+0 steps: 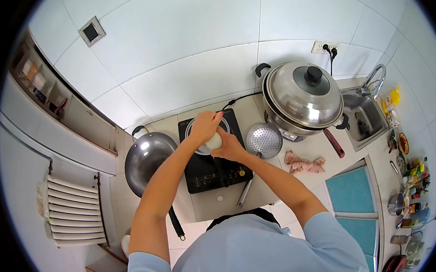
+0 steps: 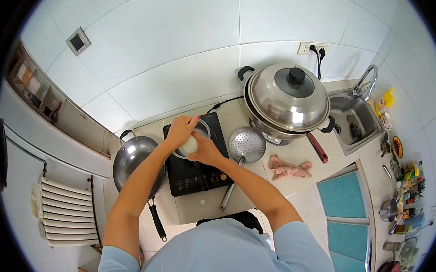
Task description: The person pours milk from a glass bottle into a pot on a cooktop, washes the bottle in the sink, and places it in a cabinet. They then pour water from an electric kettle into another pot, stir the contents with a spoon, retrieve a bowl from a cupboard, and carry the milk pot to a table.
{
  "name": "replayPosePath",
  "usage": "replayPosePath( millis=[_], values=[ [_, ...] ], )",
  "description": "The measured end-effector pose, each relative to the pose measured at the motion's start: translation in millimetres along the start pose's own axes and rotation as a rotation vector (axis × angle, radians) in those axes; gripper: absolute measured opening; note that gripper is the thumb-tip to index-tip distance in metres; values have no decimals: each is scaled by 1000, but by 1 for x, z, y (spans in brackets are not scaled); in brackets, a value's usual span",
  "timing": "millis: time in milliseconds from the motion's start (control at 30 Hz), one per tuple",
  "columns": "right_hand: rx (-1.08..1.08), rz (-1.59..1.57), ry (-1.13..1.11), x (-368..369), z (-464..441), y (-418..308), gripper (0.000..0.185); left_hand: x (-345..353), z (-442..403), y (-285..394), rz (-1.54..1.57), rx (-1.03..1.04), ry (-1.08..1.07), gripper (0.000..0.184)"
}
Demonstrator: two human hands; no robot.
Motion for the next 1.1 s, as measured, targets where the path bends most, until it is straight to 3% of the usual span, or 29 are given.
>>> replayPosePath(
  millis=[133,200,267,400,500,567,667,800,867,1000,1100],
  values=[
    [-84,12,55,3,-2,7,77,-3,-1,1,-12,52,58,44],
    [-40,-21,55,3,-1,3,72,-2,-2,2,-16,70,88,43],
    [0,-53,48,6,-2,5,66,-11,-1,6,-74,131,273,41],
    [9,-28,145,4,-3,15,66,-7,0,11,-152,221,173,40],
    [45,26,158,-1,-6,15,66,-11,0,8,-110,180,199,41],
    [85,67,151,-6,-8,17,65,-21,1,-2,-31,39,320,46],
    [112,184,140,-19,-12,13,64,-27,-4,-36,-13,-136,309,51],
    [216,489,-48,-26,-18,9,65,-21,1,-73,83,-270,227,51],
    [279,670,-130,-26,-19,12,65,-12,9,-93,262,-487,204,43],
    [316,782,-259,-22,-21,15,65,7,16,-115,320,-551,106,30],
    [358,845,-305,-19,-21,21,64,22,18,-130,287,-444,57,25]
  ],
)
Point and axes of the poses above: each hand's wrist, its own z-axis away from the middle knuckle, its own x-axis out of the palm, y = z × x, the point moved 5 cm from there along -z, towards the middle knuckle, and after that the axes turned 7 degrees about y, right-handed, at the moved point
